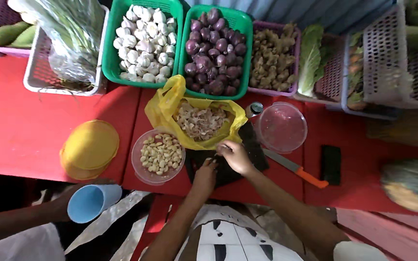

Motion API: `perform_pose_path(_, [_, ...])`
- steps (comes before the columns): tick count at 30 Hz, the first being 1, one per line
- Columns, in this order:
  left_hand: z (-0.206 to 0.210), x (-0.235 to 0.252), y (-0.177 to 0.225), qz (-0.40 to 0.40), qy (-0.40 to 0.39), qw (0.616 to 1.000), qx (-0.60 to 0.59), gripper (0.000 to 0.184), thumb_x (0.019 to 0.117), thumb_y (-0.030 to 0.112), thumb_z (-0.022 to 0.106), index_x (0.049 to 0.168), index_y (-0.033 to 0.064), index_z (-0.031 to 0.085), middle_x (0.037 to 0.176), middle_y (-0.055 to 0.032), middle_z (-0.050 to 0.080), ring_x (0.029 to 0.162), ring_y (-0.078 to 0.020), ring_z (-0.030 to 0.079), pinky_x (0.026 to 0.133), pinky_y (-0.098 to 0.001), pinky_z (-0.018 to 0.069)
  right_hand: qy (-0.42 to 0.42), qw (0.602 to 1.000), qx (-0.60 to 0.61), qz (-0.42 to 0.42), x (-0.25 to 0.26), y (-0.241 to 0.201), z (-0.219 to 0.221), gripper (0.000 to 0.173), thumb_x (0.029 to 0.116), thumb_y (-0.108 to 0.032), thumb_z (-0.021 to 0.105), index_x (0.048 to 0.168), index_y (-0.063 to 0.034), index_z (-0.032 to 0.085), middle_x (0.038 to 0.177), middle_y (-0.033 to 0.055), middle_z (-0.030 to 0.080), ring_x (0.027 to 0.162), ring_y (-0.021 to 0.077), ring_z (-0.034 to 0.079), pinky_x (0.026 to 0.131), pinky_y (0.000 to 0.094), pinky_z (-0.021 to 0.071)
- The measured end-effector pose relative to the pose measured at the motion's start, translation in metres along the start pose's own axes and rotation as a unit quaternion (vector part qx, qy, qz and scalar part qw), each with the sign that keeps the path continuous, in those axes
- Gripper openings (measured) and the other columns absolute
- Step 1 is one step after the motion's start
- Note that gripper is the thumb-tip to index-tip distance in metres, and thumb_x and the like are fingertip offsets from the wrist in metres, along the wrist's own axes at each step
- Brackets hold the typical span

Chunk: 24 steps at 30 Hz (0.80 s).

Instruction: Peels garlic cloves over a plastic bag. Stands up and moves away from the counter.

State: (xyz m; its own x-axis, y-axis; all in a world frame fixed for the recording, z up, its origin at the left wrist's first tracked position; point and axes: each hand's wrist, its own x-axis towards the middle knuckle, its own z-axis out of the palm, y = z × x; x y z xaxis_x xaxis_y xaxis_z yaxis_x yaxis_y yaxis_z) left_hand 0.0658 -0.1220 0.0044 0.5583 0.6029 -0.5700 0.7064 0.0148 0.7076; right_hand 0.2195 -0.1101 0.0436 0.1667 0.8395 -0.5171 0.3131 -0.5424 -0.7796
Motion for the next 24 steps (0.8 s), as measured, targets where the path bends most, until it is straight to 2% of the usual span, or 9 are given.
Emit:
perform_pose_path(5, [-0.048, -0.013, -0.001, 0.021, 0.041, 0.999, -0.006, 0.029, 0.1054, 0.015, 0.053, 0.126, 0.0026, 0.069, 0.114, -0.0168, 0.073, 0.104, -0.0303, 0.071, 0.097, -0.0506, 0.0546, -0.044, 0.994, -0.090, -0.046, 0.042, -0.038, -0.006, 0.050, 0.1078, -0.028, 0.053, 0.153, -0.0068, 0.046, 0.145, 0.0208, 0.056, 0.132, 0.0308, 0.057, 0.113, 0.0472, 0.0447])
perform_pose_path(8, [-0.071, -0.014, 0.001, 0.029, 0.051, 0.982, -0.178, 0.041, 0.1088, 0.011, 0.043, 0.148, 0.0007, 0.050, 0.133, -0.0175, 0.065, 0.104, -0.0224, 0.072, 0.091, -0.0400, 0.0600, -0.050, 0.994, -0.092, -0.010, 0.059, -0.054, -0.015, 0.054, 0.1114, -0.036, 0.041, 0.162, -0.0164, 0.033, 0.153, 0.0190, 0.050, 0.138, 0.0355, 0.051, 0.115, 0.0557, 0.0386])
perform_pose_path(11, [-0.079, -0.010, 0.024, -0.037, 0.009, 0.897, -0.441, 0.046, 0.1126, 0.023, 0.033, 0.152, -0.0007, 0.040, 0.143, -0.0160, 0.059, 0.114, -0.0234, 0.069, 0.095, -0.0397, 0.0584, -0.035, 0.989, -0.143, 0.004, 0.065, -0.061, -0.012, 0.056, 0.1120, -0.037, 0.036, 0.164, -0.0198, 0.025, 0.146, 0.0230, 0.054, 0.133, 0.0408, 0.054, 0.110, 0.0620, 0.0412])
perform_pose_path(13, [-0.081, 0.002, 0.042, -0.080, 0.000, 0.829, -0.554, 0.056, 0.1129, 0.040, 0.025, 0.152, 0.0019, 0.038, 0.141, -0.0154, 0.058, 0.121, -0.0248, 0.063, 0.101, -0.0427, 0.0538, -0.035, 0.970, -0.242, 0.003, 0.056, -0.067, 0.002, 0.057, 0.1096, -0.034, 0.042, 0.162, -0.0126, 0.031, 0.163, 0.0226, 0.034, 0.150, 0.0460, 0.029, 0.119, 0.0673, 0.0241])
perform_pose_path(15, [-0.089, 0.022, 0.055, -0.111, 0.024, 0.768, -0.630, 0.056, 0.1105, 0.049, 0.024, 0.140, 0.0089, 0.049, 0.121, -0.0094, 0.066, 0.109, -0.0203, 0.066, 0.092, -0.0424, 0.0565, -0.037, 0.961, -0.273, -0.009, 0.038, -0.073, 0.021, 0.057, 0.1057, -0.028, 0.047, 0.158, -0.0065, 0.038, 0.167, 0.0288, 0.015, 0.153, 0.0548, 0.008, 0.119, 0.0751, 0.0066])
perform_pose_path(17, [-0.099, 0.044, 0.054, -0.142, 0.045, 0.732, -0.665, 0.041, 0.1105, 0.043, 0.031, 0.117, 0.0114, 0.057, 0.095, -0.0043, 0.069, 0.086, -0.0159, 0.069, 0.075, -0.0388, 0.0601, -0.061, 0.955, -0.291, 0.004, 0.027, -0.079, 0.033, 0.056, 0.1089, -0.025, 0.042, 0.161, -0.0067, 0.032, 0.164, 0.0365, 0.013, 0.151, 0.0594, 0.006, 0.116, 0.0794, -0.0008])
perform_pose_path(19, [-0.106, 0.062, 0.046, -0.122, 0.051, 0.756, -0.642, 0.029, 0.1108, 0.029, 0.035, 0.113, 0.0096, 0.057, 0.090, -0.0023, 0.070, 0.079, -0.0118, 0.070, 0.070, -0.0319, 0.0604, -0.081, 0.953, -0.293, -0.006, 0.020, -0.082, 0.032, 0.056, 0.1077, -0.020, 0.046, 0.160, -0.0047, 0.033, 0.164, 0.0378, 0.013, 0.151, 0.0601, 0.006, 0.113, 0.0826, -0.0010])
perform_pose_path(21, [-0.110, 0.075, 0.040, -0.081, 0.103, 0.853, -0.504, 0.027, 0.1106, 0.023, 0.039, 0.114, 0.0059, 0.060, 0.088, -0.0002, 0.070, 0.071, -0.0053, 0.067, 0.064, -0.0224, 0.0573, -0.102, 0.951, -0.291, -0.036, 0.008, -0.086, 0.026, 0.055, 0.1048, -0.016, 0.053, 0.156, -0.0034, 0.040, 0.165, 0.0363, 0.011, 0.150, 0.0613, 0.003, 0.110, 0.0857, 0.0003])
perform_pose_path(24, [-0.131, 0.079, 0.037, 0.007, 0.151, 0.987, -0.058, 0.034, 0.1085, 0.019, 0.051, 0.122, -0.0095, 0.064, 0.111, -0.0230, 0.070, 0.100, -0.0285, 0.068, 0.092, -0.0452, 0.0543, -0.106, 0.944, -0.304, -0.069, -0.019, -0.092, 0.014, 0.050, 0.1005, -0.012, 0.062, 0.147, 0.0026, 0.051, 0.158, 0.0399, 0.027, 0.147, 0.0625, 0.018, 0.110, 0.0865, 0.0059])
